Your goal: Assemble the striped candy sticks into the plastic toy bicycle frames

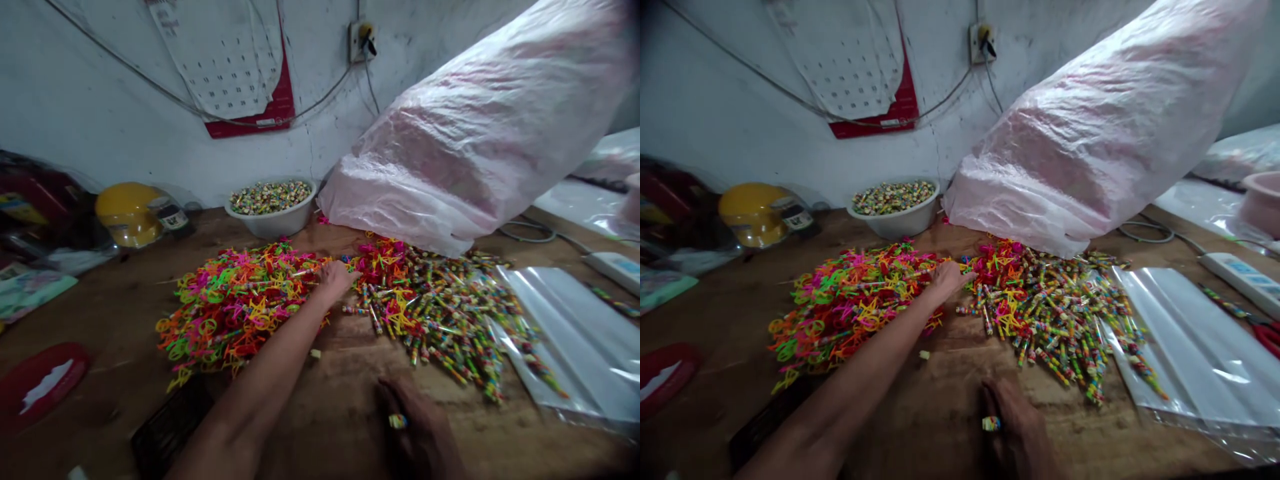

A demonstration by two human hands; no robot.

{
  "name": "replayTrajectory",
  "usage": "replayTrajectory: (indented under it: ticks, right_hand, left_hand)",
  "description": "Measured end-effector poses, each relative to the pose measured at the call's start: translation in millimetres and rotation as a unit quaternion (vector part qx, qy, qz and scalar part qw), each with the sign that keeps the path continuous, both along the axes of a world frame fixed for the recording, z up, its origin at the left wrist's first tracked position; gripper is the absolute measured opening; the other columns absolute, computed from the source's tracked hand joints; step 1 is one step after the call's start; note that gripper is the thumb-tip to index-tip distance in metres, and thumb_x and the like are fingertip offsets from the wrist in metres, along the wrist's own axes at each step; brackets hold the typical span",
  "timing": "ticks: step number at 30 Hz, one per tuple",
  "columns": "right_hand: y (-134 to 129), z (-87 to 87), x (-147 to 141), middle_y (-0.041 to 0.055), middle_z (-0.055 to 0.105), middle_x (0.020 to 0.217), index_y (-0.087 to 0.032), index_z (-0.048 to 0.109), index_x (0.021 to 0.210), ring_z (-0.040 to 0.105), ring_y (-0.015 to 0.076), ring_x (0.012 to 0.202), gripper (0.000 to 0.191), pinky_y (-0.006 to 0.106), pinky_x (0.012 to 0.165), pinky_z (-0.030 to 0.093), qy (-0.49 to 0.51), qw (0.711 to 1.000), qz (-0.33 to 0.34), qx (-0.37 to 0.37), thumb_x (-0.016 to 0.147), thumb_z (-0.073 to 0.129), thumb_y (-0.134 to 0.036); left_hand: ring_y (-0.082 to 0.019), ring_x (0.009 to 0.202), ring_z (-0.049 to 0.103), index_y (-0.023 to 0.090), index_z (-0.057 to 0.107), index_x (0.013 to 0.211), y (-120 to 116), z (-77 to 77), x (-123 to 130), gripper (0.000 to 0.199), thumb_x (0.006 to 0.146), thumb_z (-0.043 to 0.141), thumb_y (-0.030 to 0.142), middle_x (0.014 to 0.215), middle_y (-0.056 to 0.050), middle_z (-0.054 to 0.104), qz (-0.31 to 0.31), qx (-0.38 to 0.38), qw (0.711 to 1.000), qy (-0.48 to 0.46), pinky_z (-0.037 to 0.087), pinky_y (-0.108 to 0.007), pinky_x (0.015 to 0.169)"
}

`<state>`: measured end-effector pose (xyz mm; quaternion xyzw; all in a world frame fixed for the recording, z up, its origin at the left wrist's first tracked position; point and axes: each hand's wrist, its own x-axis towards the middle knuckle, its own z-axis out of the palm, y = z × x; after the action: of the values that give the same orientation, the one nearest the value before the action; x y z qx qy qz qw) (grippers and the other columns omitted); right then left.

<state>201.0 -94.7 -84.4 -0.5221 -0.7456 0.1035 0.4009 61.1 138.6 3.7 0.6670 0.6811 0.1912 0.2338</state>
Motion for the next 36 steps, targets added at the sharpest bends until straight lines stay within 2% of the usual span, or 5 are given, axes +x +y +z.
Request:
replayTrajectory:
  ticks: [6,14,20,25,36]
  right_hand:
    - [1.6,12.0,-0.9,0.0094,0.072,0.093,-0.02,0.063,0.104,0.07,0.0228,0.079,0.026,0.029,0.065,0.059,0.021,1.0,-0.007,-0.002,0.088,0.043,-0.026]
    - [15.1,34.2,-6.0,0.0069,0.071,0.088,-0.018,0.065,0.096,0.068,0.0208,0.075,0.023,0.031,0.065,0.057,0.143,0.972,-0.051,-0.179,0.084,0.054,-0.035]
    - [38.1,84.5,-4.1,0.0046,0.065,0.085,-0.021,0.059,0.11,0.061,0.0169,0.076,0.027,0.029,0.067,0.05,0.141,0.975,-0.055,-0.164,0.088,0.047,-0.028]
    - [54.1,111.3,-0.8,0.0083,0.061,0.108,-0.022,0.058,0.115,0.058,0.0193,0.099,0.031,0.034,0.085,0.046,0.052,0.983,0.117,-0.13,0.087,0.047,-0.022]
    - [26.0,90.0,-14.2,0.0021,0.063,0.08,-0.02,0.062,0.093,0.06,0.0168,0.079,0.013,0.028,0.07,0.048,0.258,0.945,-0.035,-0.198,0.085,0.053,-0.028]
  left_hand:
    - [-0.016,0.063,0.062,0.011,0.06,0.09,-3.7,-2.4,-20.1,0.036,0.072,0.065,0.042,0.076,-0.007,0.065,-0.043,-0.103,0.975,-0.193,0.041,-0.022,0.05]
    - [-0.012,0.055,0.061,0.014,0.051,0.098,-76.3,14.4,-53.0,0.032,0.079,0.056,0.039,0.084,-0.008,0.065,-0.098,-0.241,0.885,-0.386,0.04,-0.019,0.041]
    - [-0.009,0.049,0.047,0.016,0.064,0.083,-123.0,22.7,-60.9,0.018,0.073,0.056,0.029,0.063,0.001,0.057,-0.199,-0.133,0.959,-0.154,0.031,-0.018,0.043]
    - [-0.014,0.063,0.051,0.02,0.069,0.081,-132.9,34.0,-51.8,0.015,0.069,0.06,0.022,0.07,-0.001,0.062,-0.318,-0.048,0.942,-0.092,0.038,-0.024,0.058]
    - [-0.008,0.048,0.05,0.013,0.062,0.092,-136.8,23.8,-47.5,0.029,0.075,0.062,0.037,0.058,0.002,0.053,-0.177,-0.289,0.863,-0.374,0.043,-0.02,0.047]
